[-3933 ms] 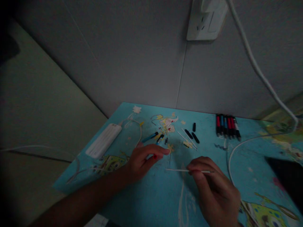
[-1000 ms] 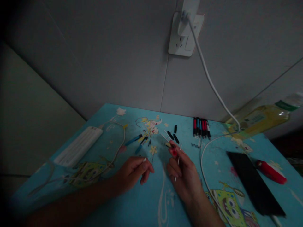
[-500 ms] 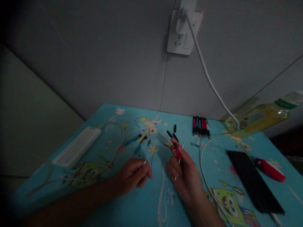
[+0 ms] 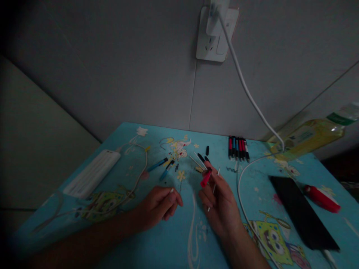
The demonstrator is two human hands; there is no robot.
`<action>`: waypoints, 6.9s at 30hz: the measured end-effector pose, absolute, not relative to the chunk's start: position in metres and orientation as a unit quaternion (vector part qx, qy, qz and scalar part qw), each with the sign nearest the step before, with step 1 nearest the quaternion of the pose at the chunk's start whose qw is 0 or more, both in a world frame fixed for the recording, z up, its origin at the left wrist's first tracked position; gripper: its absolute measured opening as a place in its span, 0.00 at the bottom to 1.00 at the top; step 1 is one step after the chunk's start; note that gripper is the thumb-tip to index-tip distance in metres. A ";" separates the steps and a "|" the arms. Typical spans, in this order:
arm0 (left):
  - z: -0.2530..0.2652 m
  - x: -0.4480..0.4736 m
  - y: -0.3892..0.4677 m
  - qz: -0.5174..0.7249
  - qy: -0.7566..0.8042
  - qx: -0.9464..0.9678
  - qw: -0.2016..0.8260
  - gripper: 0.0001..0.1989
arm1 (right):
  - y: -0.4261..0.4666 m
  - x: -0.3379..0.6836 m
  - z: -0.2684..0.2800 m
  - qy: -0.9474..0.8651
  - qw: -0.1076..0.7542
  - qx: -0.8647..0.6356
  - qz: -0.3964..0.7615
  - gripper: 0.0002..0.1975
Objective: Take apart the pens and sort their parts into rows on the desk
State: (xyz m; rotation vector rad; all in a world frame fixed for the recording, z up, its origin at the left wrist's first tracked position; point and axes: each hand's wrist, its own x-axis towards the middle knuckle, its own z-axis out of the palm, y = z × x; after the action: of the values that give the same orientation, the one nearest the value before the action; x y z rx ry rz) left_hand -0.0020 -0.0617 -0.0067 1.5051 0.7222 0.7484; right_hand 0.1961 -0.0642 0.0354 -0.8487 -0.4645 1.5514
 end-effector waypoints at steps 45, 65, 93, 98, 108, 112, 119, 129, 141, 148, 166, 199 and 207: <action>-0.018 -0.028 -0.020 0.266 0.483 0.815 0.176 0.12 | -0.060 0.187 -0.003 -0.710 0.235 -0.635 0.191 0.16; 0.018 -0.018 -0.039 0.376 0.358 0.743 0.423 0.15 | -0.066 0.179 0.010 -0.692 0.418 -0.501 0.308 0.09; -0.013 -0.046 -0.002 0.303 0.494 0.795 0.182 0.15 | -0.073 0.179 0.013 -0.715 0.423 -0.500 0.246 0.07; -0.008 -0.045 -0.002 0.282 0.462 0.804 0.247 0.18 | -0.073 0.180 0.013 -0.716 0.420 -0.501 0.243 0.07; -0.002 -0.038 -0.006 0.299 0.426 0.800 0.299 0.15 | -0.074 0.182 0.013 -0.722 0.415 -0.497 0.242 0.07; 0.005 -0.038 -0.015 0.346 0.366 0.812 0.295 0.15 | -0.074 0.181 0.011 -0.724 0.410 -0.499 0.243 0.09; 0.007 -0.044 -0.024 0.400 0.309 0.823 0.260 0.16 | -0.073 0.178 0.009 -0.727 0.390 -0.510 0.243 0.10; -0.040 -0.043 0.008 0.377 0.475 0.783 0.139 0.15 | -0.049 0.160 0.003 -0.721 0.259 -0.620 0.168 0.15; -0.067 -0.039 0.004 0.377 0.485 0.779 0.124 0.16 | -0.010 0.169 0.029 -0.707 0.132 -0.694 0.035 0.19; -0.068 -0.039 0.003 0.387 0.474 0.784 0.104 0.14 | 0.057 0.291 0.053 -0.568 0.047 -0.819 -0.057 0.15; -0.068 -0.038 0.000 0.374 0.471 0.795 0.079 0.14 | 0.075 0.346 0.017 -0.512 -0.025 -0.857 -0.040 0.18; 0.014 -0.032 -0.036 0.355 0.323 0.847 0.226 0.19 | -0.035 0.227 0.014 -0.766 0.342 -0.542 0.051 0.08; 0.009 -0.036 -0.036 0.479 0.334 0.767 0.266 0.18 | -0.036 0.217 0.007 -0.778 0.317 -0.533 0.104 0.08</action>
State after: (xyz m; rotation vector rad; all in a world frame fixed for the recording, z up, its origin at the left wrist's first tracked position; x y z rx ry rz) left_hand -0.0356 -0.0363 0.0094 2.0707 0.9025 1.2935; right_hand 0.2171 -0.0360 0.0069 -1.4023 -2.0462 0.2745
